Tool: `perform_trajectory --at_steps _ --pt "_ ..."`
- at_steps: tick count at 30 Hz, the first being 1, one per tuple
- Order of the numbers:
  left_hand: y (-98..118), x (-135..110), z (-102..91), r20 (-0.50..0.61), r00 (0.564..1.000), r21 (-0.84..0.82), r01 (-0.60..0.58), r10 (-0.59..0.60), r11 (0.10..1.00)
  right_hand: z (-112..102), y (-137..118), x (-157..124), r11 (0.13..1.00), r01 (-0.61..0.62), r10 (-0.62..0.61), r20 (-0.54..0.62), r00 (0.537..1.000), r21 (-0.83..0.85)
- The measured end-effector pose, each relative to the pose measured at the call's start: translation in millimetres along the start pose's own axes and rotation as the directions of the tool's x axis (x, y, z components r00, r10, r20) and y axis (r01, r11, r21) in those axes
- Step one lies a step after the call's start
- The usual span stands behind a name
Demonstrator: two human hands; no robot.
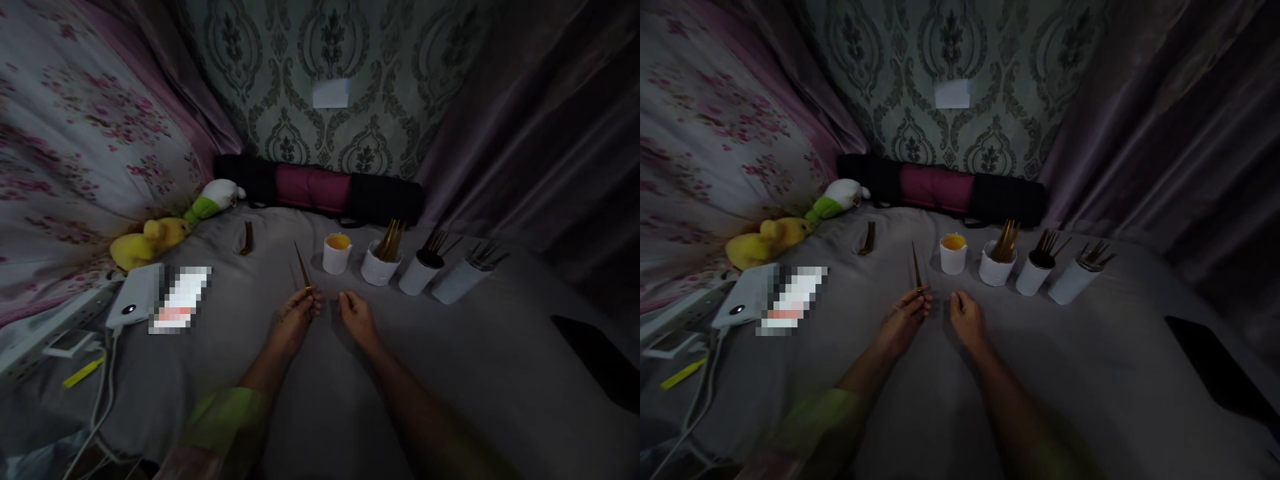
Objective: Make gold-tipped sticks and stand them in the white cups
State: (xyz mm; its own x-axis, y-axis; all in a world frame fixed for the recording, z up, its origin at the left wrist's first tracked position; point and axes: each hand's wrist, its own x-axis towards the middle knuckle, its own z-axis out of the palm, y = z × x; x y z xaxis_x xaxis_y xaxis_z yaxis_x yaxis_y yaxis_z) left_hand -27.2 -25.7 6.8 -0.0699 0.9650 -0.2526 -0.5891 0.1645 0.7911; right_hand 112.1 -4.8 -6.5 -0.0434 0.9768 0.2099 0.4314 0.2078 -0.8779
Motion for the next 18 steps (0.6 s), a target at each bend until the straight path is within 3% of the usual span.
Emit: perform_trajectory --at_steps 9,18 --pt "-10.3 -0.4 -7.6 0.072 0.995 0.174 -0.087 0.075 0.981 -1.1 3.9 0.9 0.999 0.008 -0.009 0.029 1.000 0.036" --pt "-2.2 -10.4 -0.1 0.146 0.981 0.414 -0.176 0.126 0.893 -3.5 2.1 -1.0 0.993 -0.016 0.012 0.038 0.999 0.120"
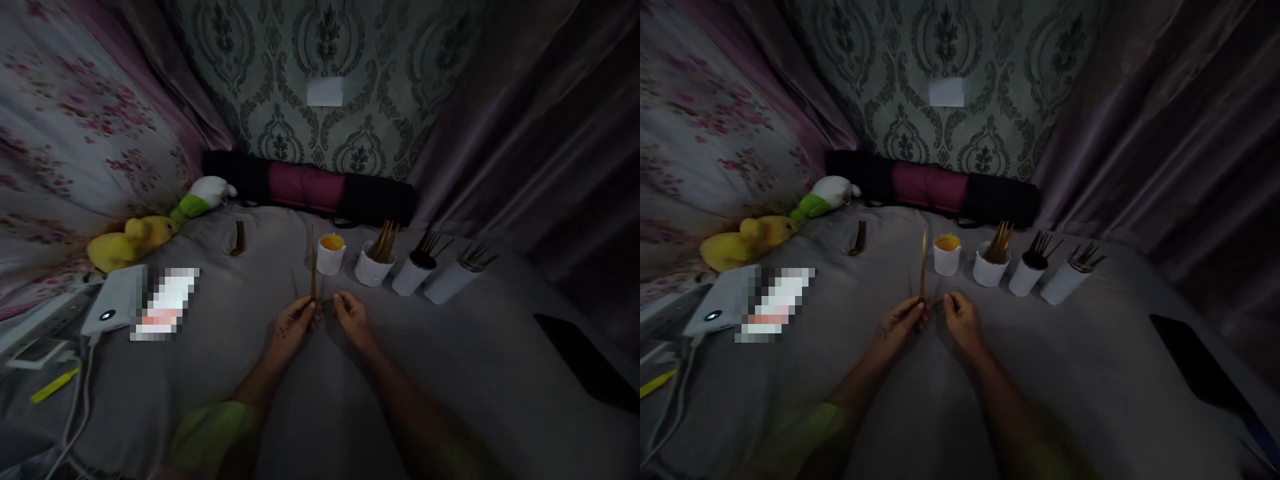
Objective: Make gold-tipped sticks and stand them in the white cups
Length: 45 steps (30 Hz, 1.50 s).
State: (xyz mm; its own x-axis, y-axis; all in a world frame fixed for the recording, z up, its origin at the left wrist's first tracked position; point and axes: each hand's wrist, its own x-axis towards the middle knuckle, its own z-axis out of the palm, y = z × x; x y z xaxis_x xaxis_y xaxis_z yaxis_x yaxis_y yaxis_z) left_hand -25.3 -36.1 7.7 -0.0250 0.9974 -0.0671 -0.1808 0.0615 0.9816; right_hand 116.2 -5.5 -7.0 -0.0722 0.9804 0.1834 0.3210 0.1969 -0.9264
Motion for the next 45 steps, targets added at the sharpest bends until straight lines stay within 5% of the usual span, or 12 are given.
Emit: perform_trajectory --at_steps 17,34,45 --pt "-2.1 -7.1 3.5 0.171 0.984 0.263 -0.097 0.053 0.960 -12.0 -17.3 4.5 0.886 -0.177 0.165 0.065 0.984 0.429" --pt "-4.6 -8.2 5.3 0.322 0.932 0.411 -0.298 0.169 0.862 -14.1 -17.7 9.0 0.847 -0.239 0.213 0.109 0.971 0.475" --pt "-6.2 -7.4 5.1 0.310 0.943 0.434 -0.253 0.120 0.865 -14.8 -14.5 7.7 0.872 -0.250 0.223 0.113 0.968 0.421"
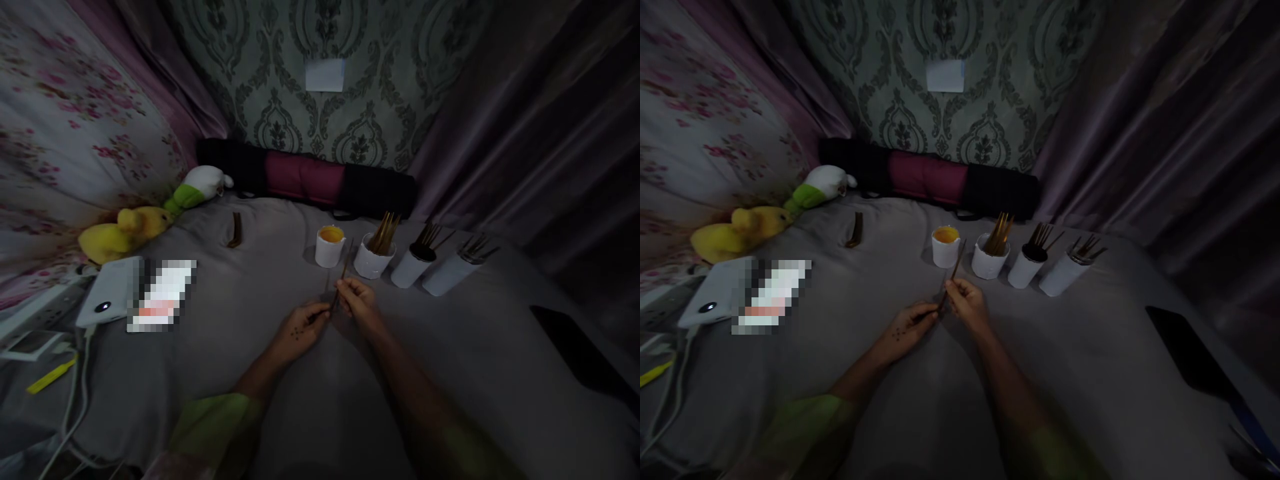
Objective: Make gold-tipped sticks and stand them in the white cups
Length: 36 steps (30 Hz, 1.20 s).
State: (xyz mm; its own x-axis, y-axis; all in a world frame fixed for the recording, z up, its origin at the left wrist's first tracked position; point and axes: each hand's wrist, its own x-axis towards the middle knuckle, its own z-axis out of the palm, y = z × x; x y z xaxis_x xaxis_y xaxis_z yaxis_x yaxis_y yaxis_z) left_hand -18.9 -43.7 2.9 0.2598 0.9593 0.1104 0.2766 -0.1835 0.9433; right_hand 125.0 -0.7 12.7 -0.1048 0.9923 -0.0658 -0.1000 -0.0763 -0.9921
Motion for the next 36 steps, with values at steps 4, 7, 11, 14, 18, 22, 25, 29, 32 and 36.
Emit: perform_trajectory --at_steps 4,7,11,14,18,22,25,29,32,36 --pt "-0.6 0.1 0.7 0.011 0.996 -0.114 0.095 -0.094 0.989 1.0 -1.1 -0.4 1.000 -0.002 0.002 -0.001 1.000 0.012" --pt "3.2 0.2 -0.4 0.072 0.979 -0.233 0.201 -0.189 0.952 1.6 -2.2 -1.2 1.000 -0.007 0.007 0.007 1.000 0.003" --pt "9.5 0.1 -3.0 0.144 0.958 -0.329 0.284 -0.249 0.901 1.4 -2.2 -1.3 1.000 0.008 -0.008 0.014 1.000 -0.022" --pt "10.5 0.0 -4.2 0.183 0.953 -0.375 0.295 -0.242 0.879 1.4 -3.0 -1.2 0.999 0.019 -0.019 0.019 1.000 -0.033" --pt "6.0 0.0 -4.2 0.221 0.945 -0.464 0.320 -0.242 0.826 2.1 -5.2 -2.2 0.998 0.035 -0.035 0.010 0.999 -0.047" --pt "2.9 -0.2 -4.7 0.271 0.923 -0.557 0.382 -0.273 0.737 2.5 -6.4 -3.1 0.998 0.030 -0.031 -0.004 1.000 -0.058" --pt "4.6 -0.2 -6.2 0.300 0.906 -0.617 0.424 -0.299 0.663 2.4 -6.5 -3.4 0.995 0.043 -0.042 0.010 0.999 -0.085" --pt "7.0 0.4 -8.0 0.310 0.892 -0.663 0.452 -0.330 0.597 1.8 -4.4 -2.6 0.989 0.087 -0.084 0.036 0.996 -0.121" --pt "6.6 0.9 -8.4 0.313 0.884 -0.677 0.463 -0.346 0.571 0.8 -1.1 -1.1 0.981 0.126 -0.121 0.041 0.992 -0.150" --pt "4.6 1.5 -8.2 0.306 0.880 -0.699 0.467 -0.363 0.542 -0.5 2.3 -0.3 0.959 0.174 -0.167 0.051 0.985 -0.222"
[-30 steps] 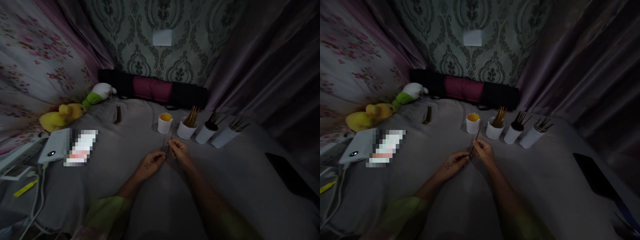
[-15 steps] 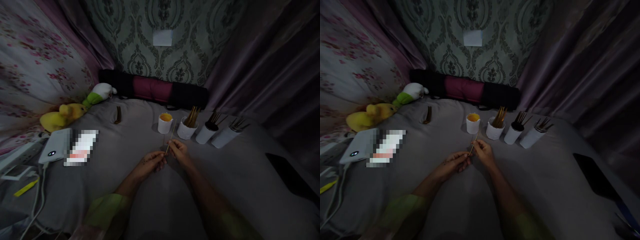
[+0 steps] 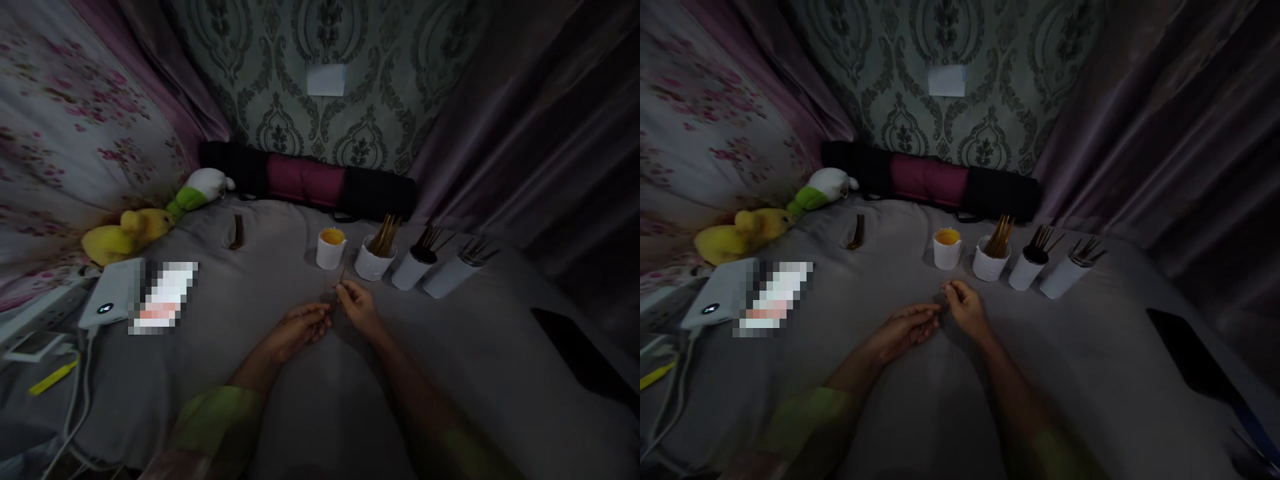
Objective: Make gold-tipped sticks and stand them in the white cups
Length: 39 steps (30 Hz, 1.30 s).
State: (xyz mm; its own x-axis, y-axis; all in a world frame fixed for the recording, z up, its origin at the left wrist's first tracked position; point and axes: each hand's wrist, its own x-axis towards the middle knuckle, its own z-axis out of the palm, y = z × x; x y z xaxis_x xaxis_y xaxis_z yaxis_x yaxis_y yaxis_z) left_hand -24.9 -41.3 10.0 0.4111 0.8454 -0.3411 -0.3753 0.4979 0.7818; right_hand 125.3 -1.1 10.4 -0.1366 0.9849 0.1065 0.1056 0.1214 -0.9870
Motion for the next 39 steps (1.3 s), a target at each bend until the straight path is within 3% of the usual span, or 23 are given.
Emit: perform_trajectory --at_steps 12,21,29,39 --pt "0.7 2.0 -1.8 -0.026 1.000 -0.094 -0.004 0.002 0.996 -6.2 -6.4 -0.2 0.977 0.128 -0.120 0.054 0.991 -0.173" --pt "-0.4 1.3 -5.1 0.016 1.000 -0.104 -0.025 0.027 0.994 -8.0 -0.4 4.1 0.981 0.128 -0.122 0.056 0.991 -0.143" --pt "-1.6 2.5 -5.9 0.030 0.999 -0.093 -0.021 0.024 0.995 -12.3 -3.1 6.7 0.994 0.053 -0.042 0.115 0.992 -0.092" --pt "0.3 0.4 -2.1 0.001 1.000 -0.069 -0.005 0.005 0.998 -19.9 -9.3 14.3 0.986 0.073 -0.065 0.061 0.996 -0.149"
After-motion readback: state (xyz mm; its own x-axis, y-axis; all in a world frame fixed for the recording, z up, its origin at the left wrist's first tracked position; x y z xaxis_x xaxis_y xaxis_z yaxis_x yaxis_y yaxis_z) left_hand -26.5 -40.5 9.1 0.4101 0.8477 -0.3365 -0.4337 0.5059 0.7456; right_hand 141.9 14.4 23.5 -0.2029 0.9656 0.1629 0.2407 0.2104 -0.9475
